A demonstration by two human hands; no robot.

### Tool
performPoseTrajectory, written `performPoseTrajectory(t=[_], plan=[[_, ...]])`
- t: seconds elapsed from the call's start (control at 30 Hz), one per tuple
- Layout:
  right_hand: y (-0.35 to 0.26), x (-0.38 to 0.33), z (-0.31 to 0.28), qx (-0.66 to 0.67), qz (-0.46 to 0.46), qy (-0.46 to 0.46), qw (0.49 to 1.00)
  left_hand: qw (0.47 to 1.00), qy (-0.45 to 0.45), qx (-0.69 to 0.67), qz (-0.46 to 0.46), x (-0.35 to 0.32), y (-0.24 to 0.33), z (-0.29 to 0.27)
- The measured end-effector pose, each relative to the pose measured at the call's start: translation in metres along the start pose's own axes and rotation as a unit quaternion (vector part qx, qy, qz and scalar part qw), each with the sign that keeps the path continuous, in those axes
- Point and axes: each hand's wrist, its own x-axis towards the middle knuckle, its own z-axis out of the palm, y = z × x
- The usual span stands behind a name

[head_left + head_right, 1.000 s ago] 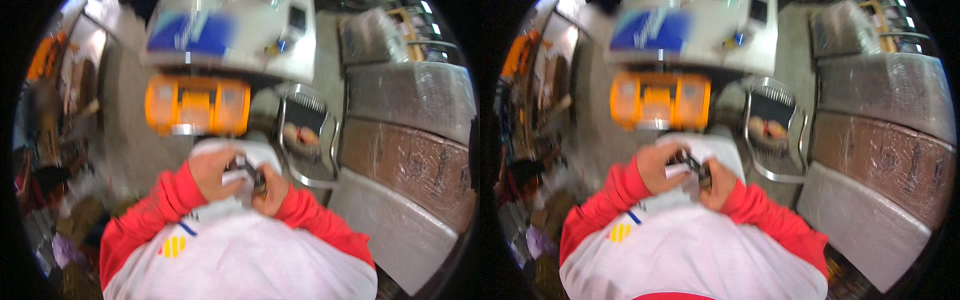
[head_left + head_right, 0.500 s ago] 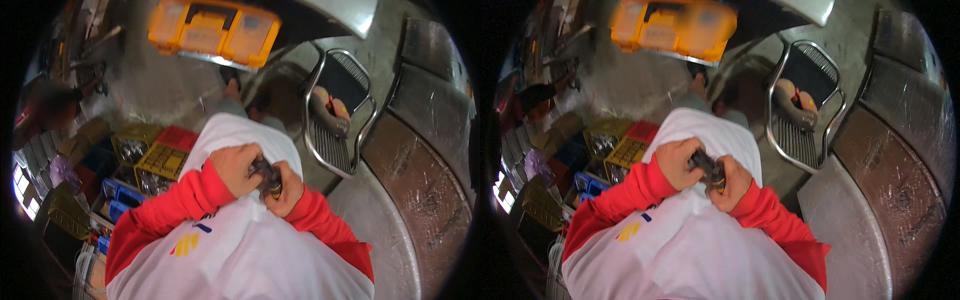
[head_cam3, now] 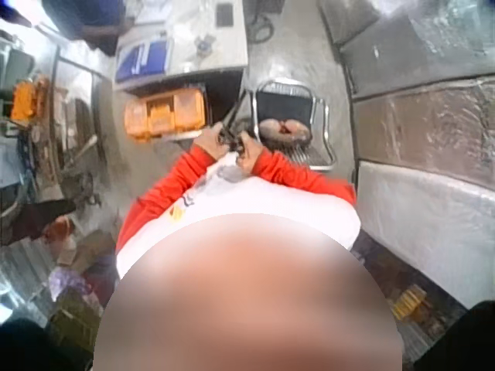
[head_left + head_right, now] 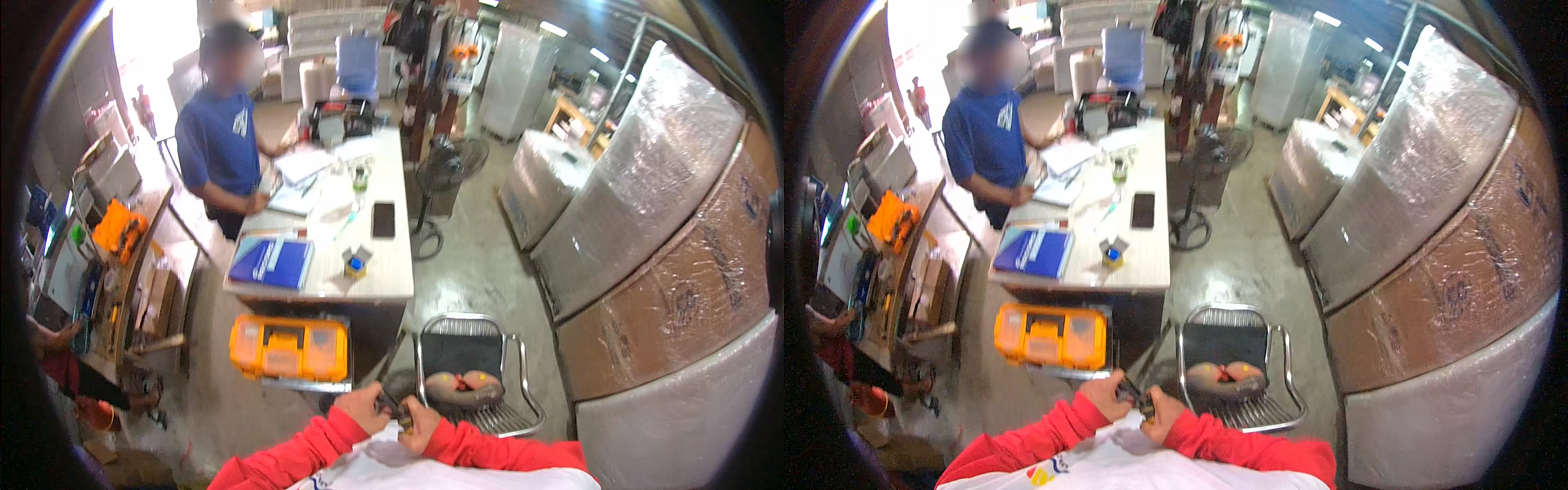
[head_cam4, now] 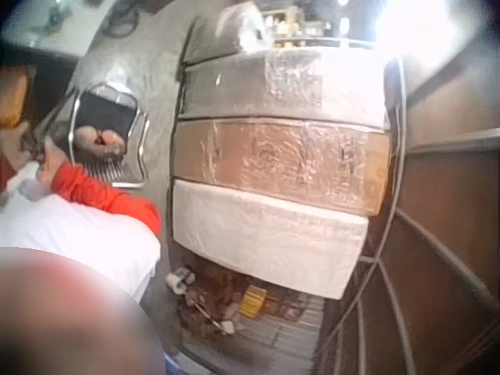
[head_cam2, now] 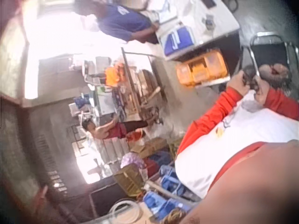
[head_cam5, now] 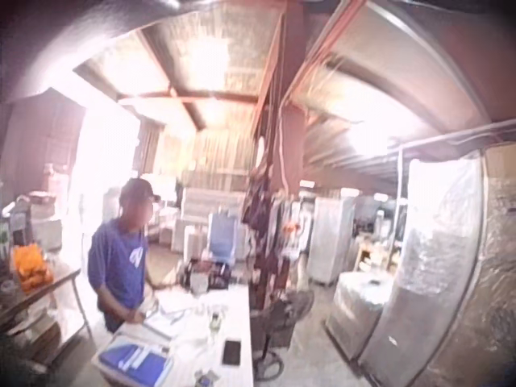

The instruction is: The person opens a yellow toolbox and retrieves a pair of pliers. They then use the pliers to manipulate a small metal component, repeatedly squeezing and adjusting it while seated at a workbench.

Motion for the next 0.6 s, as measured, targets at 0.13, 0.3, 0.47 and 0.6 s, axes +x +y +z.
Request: performPoseTrajectory(t=[0.13,0.3,0.47,0.6], plan=[[0.008,-0.021,0.006,-0.003,0.049,0.018,0.999,0.999,-0.017,-0.028,0.035,-0.004,0.005,0.014],[0.023,-0.033,0.008,-0.041,0.068,-0.003,0.997,0.993,-0.068,-0.086,0.036,-0.007,0.002,0.022],[0.052,-0.044,0.028,0.196,0.153,0.02,0.968,0.997,-0.041,-0.041,0.06,-0.023,0.002,0.03],[0.071,-0.027,0.007,0.092,0.084,0.059,0.99,0.996,-0.08,-0.008,0.029,-0.045,0.002,0.043]])
